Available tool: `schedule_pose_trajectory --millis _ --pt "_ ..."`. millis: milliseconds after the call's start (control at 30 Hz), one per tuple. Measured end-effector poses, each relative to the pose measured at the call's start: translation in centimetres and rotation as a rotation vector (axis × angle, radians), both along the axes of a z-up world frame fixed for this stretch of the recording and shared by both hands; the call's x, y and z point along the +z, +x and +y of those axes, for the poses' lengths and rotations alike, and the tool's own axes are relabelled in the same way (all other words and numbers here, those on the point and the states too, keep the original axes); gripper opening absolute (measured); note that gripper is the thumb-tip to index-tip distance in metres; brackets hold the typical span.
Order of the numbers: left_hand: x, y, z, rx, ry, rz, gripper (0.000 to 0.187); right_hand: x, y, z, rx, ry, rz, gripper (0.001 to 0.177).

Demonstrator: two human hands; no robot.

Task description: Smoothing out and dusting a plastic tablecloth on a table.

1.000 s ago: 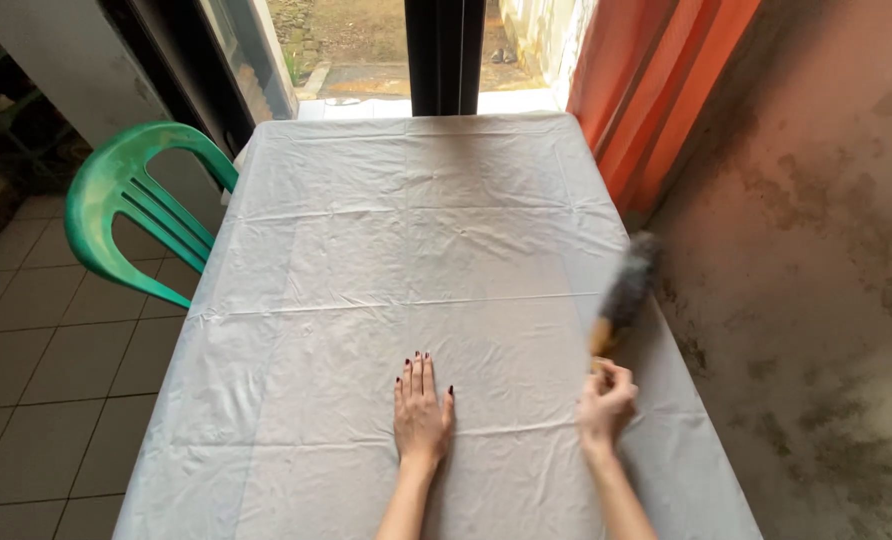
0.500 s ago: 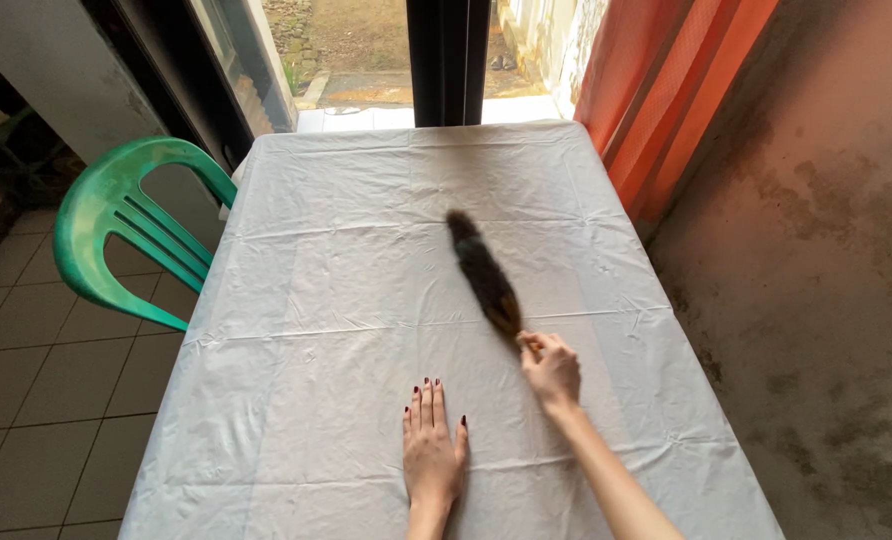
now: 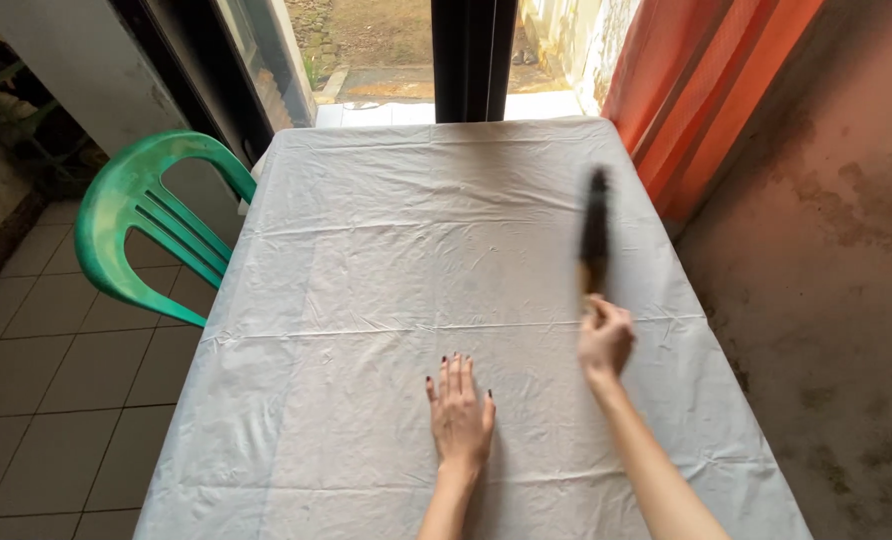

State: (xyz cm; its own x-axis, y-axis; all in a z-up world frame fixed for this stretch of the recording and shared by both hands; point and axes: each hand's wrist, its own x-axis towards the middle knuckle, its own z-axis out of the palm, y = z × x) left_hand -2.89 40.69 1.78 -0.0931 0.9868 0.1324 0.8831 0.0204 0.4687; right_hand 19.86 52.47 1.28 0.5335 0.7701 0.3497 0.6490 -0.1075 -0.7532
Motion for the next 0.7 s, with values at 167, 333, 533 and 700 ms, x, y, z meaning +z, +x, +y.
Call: schedule_pose_trajectory --millis 167,333,533,700 --pt "-2.1 0.9 2.9 -0.095 0.073 -0.025 0.075 3.4 -7.4 2.2 0.323 -0.012 -0.042 0.024" --pt "-2.8 1.2 3.5 -0.134 0.042 -0.046 0.077 3.1 -7.8 4.3 0.342 -0.084 -0.105 0.019" --pt "-2.9 1.1 3.2 -0.151 0.078 -0.033 0.076 2.3 -1.6 6.8 0.182 -0.191 -0.142 0.018" --pt "-3.2 1.2 3.2 -0.145 0.099 0.004 0.069 0.6 5.3 8.0 0.002 -0.184 -0.156 0.018"
